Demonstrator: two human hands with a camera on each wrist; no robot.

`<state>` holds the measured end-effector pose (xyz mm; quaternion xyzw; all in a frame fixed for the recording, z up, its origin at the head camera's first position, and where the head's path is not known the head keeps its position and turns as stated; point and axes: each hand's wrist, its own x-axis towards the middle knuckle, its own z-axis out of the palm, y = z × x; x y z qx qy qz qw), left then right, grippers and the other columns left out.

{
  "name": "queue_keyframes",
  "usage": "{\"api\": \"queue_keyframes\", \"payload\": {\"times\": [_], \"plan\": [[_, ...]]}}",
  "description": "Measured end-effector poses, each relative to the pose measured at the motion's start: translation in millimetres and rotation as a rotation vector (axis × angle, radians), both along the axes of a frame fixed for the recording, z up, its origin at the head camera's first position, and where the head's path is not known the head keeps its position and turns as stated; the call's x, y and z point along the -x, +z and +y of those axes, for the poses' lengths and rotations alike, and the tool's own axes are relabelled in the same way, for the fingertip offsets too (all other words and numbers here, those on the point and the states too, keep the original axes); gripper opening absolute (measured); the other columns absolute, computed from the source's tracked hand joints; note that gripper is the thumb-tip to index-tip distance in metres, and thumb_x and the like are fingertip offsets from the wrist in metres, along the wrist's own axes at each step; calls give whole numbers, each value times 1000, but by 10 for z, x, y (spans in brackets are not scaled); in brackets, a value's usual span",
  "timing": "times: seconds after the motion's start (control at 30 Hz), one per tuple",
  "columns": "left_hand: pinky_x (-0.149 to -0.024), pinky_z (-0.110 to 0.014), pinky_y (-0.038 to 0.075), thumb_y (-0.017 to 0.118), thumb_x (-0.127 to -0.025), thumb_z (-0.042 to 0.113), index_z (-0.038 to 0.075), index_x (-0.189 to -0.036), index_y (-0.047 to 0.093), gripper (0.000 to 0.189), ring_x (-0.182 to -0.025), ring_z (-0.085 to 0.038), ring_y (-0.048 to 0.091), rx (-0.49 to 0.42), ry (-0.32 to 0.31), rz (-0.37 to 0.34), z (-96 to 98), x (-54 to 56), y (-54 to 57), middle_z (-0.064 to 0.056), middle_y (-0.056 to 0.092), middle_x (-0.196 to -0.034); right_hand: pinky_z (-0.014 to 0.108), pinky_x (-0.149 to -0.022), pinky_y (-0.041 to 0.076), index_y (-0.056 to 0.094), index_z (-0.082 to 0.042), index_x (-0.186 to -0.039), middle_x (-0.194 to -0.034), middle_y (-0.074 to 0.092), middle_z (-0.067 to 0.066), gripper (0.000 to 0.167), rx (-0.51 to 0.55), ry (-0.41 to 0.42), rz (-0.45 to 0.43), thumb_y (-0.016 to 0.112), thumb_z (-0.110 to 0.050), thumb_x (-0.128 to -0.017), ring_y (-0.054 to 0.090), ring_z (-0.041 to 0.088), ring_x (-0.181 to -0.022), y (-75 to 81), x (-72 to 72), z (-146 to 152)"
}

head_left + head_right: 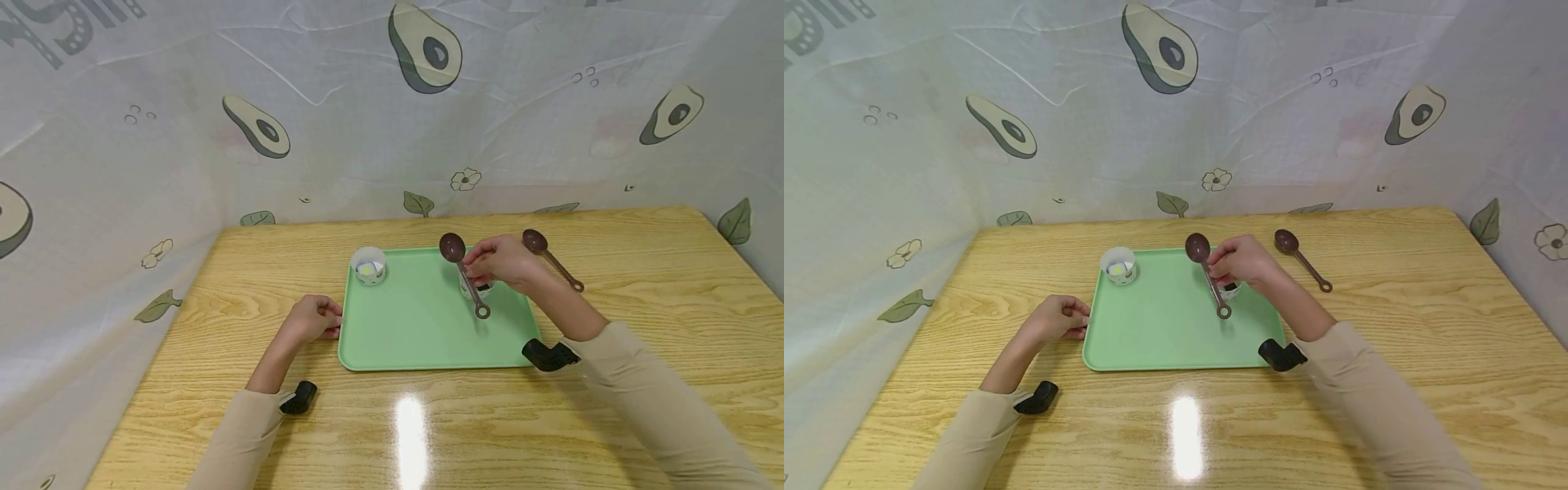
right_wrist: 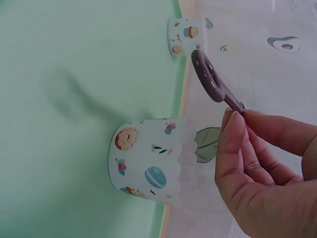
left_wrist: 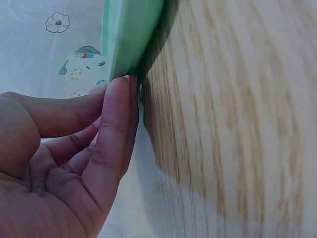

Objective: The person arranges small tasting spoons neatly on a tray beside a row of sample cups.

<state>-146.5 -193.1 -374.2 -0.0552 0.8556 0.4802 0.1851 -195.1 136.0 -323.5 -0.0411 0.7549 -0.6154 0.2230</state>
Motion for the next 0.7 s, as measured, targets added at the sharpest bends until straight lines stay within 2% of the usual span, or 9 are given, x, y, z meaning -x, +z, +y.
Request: {"api": "queue_keyframes", "payload": {"times": [0.53, 0.7], "plan": [[-58, -29, 55, 57, -87, -4, -10, -95, 58, 10, -61, -16, 60, 19, 8, 0, 4, 2, 1, -13, 57, -73, 31, -63, 55, 53, 18, -99, -72, 60, 8, 18, -29, -6, -3, 57, 13, -81, 59, 14, -60, -14, 1, -157], [-59, -29, 55, 57, -87, -4, -10, -95, 58, 9, -61, -16, 60, 17, 5, 3, 7, 3, 6, -14, 57, -74, 31, -63, 55, 57, 14, -93, -72, 61, 11, 13, -17, 4, 16, 59, 12, -80, 60, 15, -59, -24, -6, -210]]}}
